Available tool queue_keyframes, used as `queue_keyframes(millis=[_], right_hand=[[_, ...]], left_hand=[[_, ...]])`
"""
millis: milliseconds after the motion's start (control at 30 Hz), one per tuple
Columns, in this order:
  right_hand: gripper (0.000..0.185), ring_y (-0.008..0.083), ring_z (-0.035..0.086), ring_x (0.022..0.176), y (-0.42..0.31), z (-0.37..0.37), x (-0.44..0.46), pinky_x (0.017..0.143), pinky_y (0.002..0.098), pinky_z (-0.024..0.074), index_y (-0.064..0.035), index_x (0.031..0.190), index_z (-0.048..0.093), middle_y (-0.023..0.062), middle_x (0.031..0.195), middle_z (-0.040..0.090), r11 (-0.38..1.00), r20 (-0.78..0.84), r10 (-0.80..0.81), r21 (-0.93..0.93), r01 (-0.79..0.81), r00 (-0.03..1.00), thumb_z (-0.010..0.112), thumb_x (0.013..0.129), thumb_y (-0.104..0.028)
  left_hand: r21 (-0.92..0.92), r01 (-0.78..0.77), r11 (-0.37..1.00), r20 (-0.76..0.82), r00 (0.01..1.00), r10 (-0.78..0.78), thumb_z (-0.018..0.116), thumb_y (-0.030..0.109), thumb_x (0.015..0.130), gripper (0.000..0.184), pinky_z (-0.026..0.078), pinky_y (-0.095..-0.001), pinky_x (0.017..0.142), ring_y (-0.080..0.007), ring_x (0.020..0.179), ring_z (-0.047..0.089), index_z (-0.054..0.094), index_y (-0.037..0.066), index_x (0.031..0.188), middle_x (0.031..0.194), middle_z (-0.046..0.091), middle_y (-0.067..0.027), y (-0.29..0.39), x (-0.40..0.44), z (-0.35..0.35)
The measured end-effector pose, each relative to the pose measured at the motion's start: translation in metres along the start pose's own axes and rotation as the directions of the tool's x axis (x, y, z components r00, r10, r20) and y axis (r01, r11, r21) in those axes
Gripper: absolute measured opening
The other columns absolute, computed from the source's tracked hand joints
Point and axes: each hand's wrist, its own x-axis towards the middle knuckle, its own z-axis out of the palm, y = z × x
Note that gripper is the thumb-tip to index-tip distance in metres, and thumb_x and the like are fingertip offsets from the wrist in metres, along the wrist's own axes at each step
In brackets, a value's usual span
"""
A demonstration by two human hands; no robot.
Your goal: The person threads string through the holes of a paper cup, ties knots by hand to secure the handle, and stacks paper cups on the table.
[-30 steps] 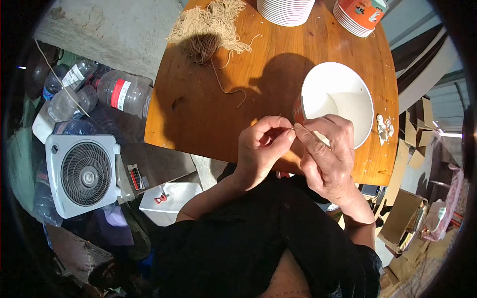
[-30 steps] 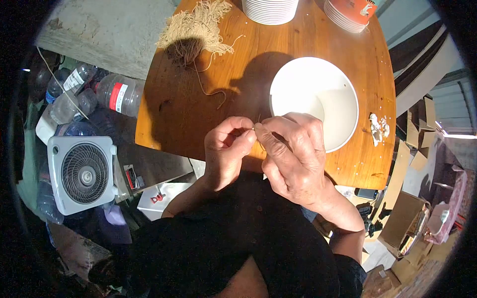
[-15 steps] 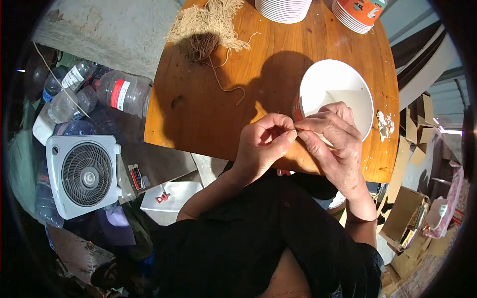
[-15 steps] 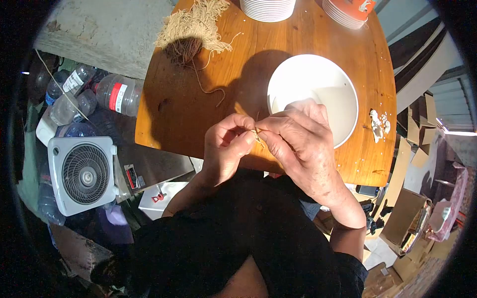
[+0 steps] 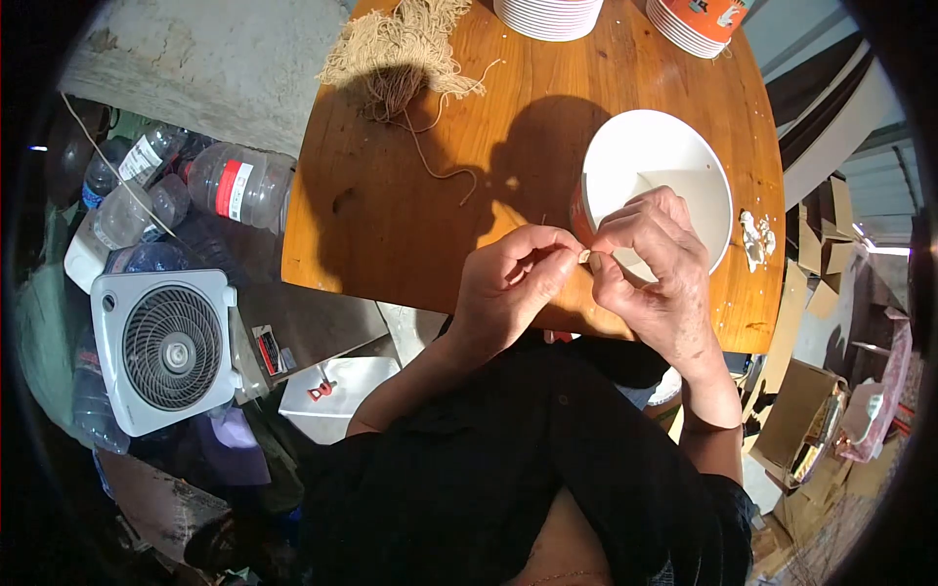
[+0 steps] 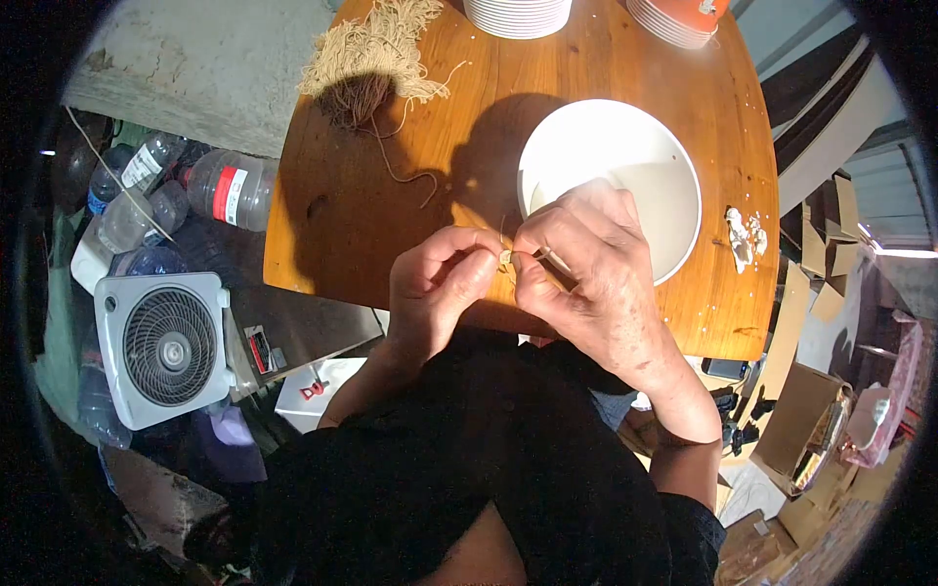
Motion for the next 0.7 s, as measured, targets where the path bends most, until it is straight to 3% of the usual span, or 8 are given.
queue_keyframes(millis=[133,200,233,433,500,533,600,700], right_hand=[[0.020,0.0251,0.060,0.083,0.001,0.005,-0.001,0.080,0.0380,0.0437,-0.0093,0.085,0.065,0.0021,0.084,0.065,0.997,-0.077,-0.064,-0.054,0.060,0.995,0.077,0.073,0.001],[0.019,0.0250,0.060,0.083,0.000,0.007,-0.001,0.079,0.0377,0.0438,-0.0095,0.085,0.065,0.0020,0.084,0.065,0.994,-0.099,-0.084,-0.071,0.077,0.992,0.077,0.073,0.000],[0.019,0.0252,0.060,0.083,0.000,0.007,0.000,0.078,0.0380,0.0438,-0.0094,0.085,0.065,0.0021,0.084,0.065,0.994,-0.108,-0.089,-0.072,0.082,0.990,0.077,0.074,0.000],[0.018,0.0253,0.060,0.084,0.000,0.008,-0.002,0.078,0.0388,0.0441,-0.0094,0.087,0.066,0.0024,0.085,0.066,0.986,-0.125,-0.124,-0.128,0.108,0.984,0.078,0.075,-0.001],[0.018,0.0253,0.060,0.083,0.000,0.008,-0.002,0.078,0.0388,0.0443,-0.0094,0.087,0.066,0.0024,0.085,0.066,0.986,-0.117,-0.127,-0.126,0.112,0.985,0.078,0.076,-0.001],[0.018,0.0254,0.061,0.083,0.001,0.009,-0.001,0.077,0.0387,0.0446,-0.0094,0.087,0.066,0.0023,0.085,0.066,0.987,-0.123,-0.128,-0.118,0.113,0.984,0.078,0.076,-0.001],[0.017,0.0255,0.061,0.083,0.001,0.010,-0.001,0.077,0.0387,0.0448,-0.0094,0.087,0.066,0.0023,0.085,0.066,0.987,-0.130,-0.129,-0.110,0.115,0.983,0.078,0.077,-0.001],[0.017,0.0255,0.061,0.082,0.000,0.009,-0.002,0.076,0.0385,0.0453,-0.0094,0.087,0.066,0.0024,0.086,0.066,0.991,-0.130,-0.115,-0.090,0.104,0.985,0.077,0.077,-0.001]], left_hand=[[-0.031,0.117,0.993,0.064,0.991,-0.115,0.060,0.010,0.105,0.016,0.045,-0.0196,0.069,-0.0042,0.083,0.057,0.065,-0.002,0.113,0.092,0.066,-0.0017,0.004,0.002,-0.006],[-0.107,0.215,0.971,0.036,0.976,-0.213,0.056,0.017,0.107,0.018,0.031,-0.0214,0.053,-0.0042,0.059,0.041,0.066,0.002,0.105,0.075,0.059,-0.0007,0.009,0.005,-0.001],[-0.108,0.215,0.971,0.036,0.977,-0.212,0.056,0.017,0.107,0.018,0.031,-0.0214,0.053,-0.0042,0.059,0.041,0.066,0.002,0.105,0.075,0.059,-0.0007,0.010,0.006,-0.001],[-0.097,0.285,0.954,0.092,0.957,-0.276,0.056,0.016,0.106,0.016,0.032,-0.0217,0.054,-0.0042,0.059,0.040,0.065,0.003,0.108,0.076,0.060,-0.0013,0.008,0.009,-0.006],[-0.207,0.321,0.924,0.158,0.943,-0.292,0.065,0.013,0.102,0.015,0.044,-0.0213,0.064,-0.0049,0.078,0.057,0.065,0.000,0.109,0.093,0.065,-0.0013,0.009,0.009,-0.011],[-0.206,0.320,0.925,0.158,0.943,-0.292,0.065,0.013,0.102,0.015,0.044,-0.0213,0.064,-0.0049,0.078,0.057,0.065,0.000,0.109,0.093,0.065,-0.0013,0.007,0.009,-0.009],[-0.045,0.118,0.992,0.064,0.991,-0.115,0.070,0.007,0.097,0.014,0.048,-0.0214,0.070,-0.0045,0.083,0.059,0.065,0.001,0.108,0.096,0.066,-0.0012,0.004,0.008,-0.002],[0.049,0.100,0.994,0.054,0.993,-0.102,0.070,0.001,0.096,0.014,0.050,-0.0207,0.075,-0.0033,0.085,0.060,0.064,0.001,0.109,0.097,0.066,0.0000,0.003,0.008,-0.004]])
